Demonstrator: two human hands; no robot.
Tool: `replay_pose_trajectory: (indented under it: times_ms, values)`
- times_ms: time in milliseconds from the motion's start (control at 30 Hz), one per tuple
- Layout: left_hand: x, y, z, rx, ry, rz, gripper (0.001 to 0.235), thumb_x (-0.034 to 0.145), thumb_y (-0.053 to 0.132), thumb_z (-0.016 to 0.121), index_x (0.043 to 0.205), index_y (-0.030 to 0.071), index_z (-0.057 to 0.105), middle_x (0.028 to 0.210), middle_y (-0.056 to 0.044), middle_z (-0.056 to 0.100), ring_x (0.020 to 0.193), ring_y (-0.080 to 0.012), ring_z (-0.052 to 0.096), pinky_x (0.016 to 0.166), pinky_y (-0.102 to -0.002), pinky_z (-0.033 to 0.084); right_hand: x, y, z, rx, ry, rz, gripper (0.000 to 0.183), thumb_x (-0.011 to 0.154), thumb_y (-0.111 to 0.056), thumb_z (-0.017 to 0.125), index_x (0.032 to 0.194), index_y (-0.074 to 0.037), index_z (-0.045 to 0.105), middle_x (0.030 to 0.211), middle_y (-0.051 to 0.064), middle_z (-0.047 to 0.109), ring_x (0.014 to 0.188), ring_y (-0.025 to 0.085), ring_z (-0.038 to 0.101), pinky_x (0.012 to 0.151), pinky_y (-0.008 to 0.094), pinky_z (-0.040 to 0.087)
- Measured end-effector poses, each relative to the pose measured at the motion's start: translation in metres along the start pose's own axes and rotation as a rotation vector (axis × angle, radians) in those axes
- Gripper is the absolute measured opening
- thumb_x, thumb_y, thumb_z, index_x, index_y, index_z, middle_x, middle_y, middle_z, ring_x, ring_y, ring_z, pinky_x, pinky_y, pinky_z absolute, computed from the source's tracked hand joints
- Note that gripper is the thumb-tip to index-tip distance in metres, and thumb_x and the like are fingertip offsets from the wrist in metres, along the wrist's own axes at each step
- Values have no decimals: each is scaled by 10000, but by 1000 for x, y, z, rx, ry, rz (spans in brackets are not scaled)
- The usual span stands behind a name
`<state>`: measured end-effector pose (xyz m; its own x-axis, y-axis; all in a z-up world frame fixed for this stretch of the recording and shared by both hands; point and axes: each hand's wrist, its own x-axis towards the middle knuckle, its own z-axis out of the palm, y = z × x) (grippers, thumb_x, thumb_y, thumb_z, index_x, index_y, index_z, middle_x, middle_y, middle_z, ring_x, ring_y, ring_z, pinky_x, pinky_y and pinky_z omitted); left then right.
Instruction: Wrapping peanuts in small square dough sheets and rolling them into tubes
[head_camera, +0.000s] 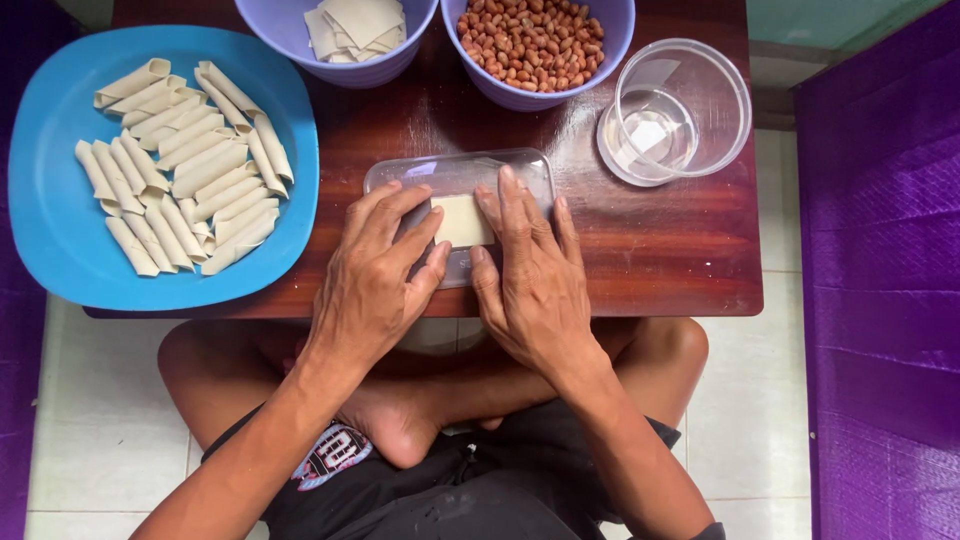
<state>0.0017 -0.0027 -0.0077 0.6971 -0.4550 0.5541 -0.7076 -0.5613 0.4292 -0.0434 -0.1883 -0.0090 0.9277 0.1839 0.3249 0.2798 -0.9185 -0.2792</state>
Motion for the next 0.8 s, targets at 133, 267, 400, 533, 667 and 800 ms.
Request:
replay_pose_trajectory:
  times_ms: [133, 267, 400, 533, 667, 800]
  values:
    - [0, 0, 0, -3, 6, -14, 245, 969, 66, 717, 1181, -44, 661, 1299, -209, 610, 1247, -425, 545, 1066, -497, 484, -18, -3, -2, -52, 48, -16, 580, 1063, -209, 528, 1563, -9, 312, 1623, 137, 434, 1482, 302, 493, 1262, 513, 261]
    - [0, 0, -1, -10, 2, -14, 250, 975, 70, 713, 1185, -52, 654, 1297, -209, 601, 1258, -429, 541, 1067, -503, 491, -40, -9, -6, 32, 82, -56, 623, 1067, -144, 540, 1569, 4, 202, 1579, 71, 527, 1459, 324, 536, 1276, 556, 274]
    - [0, 0, -2, -4, -1, -19, 252, 979, 79, 709, 1192, -46, 656, 1296, -203, 600, 1271, -417, 535, 1062, -497, 499, -44, -12, -5, 47, 100, -41, 624, 1073, -170, 541, 1568, 0, 201, 1554, 58, 556, 1465, 325, 527, 1281, 576, 257]
    - [0, -1, -1, 13, 16, -19, 262, 968, 75, 722, 1191, -39, 648, 1293, -192, 606, 1255, -413, 550, 1062, -488, 504, -42, -18, -5, 99, 123, -32, 629, 1074, -156, 553, 1575, -9, 201, 1535, 54, 579, 1471, 319, 522, 1292, 571, 239]
    - [0, -4, 0, 35, -50, -15, 463, 986, 150, 701, 1382, -38, 551, 1407, -181, 564, 1276, -397, 540, 1104, -480, 461, -36, -20, -9, 180, 203, -33, 561, 1070, -156, 554, 1523, 16, 272, 1352, 89, 700, 1340, 308, 596, 1256, 558, 291]
    - [5, -1, -1, 43, -61, 13, 404, 949, 153, 726, 1307, 5, 614, 1301, -120, 612, 1207, -374, 528, 1059, -475, 460, -28, -17, -10, 169, 227, -21, 602, 1078, -210, 566, 1558, -14, 261, 1279, 40, 722, 1259, 271, 586, 1249, 563, 302]
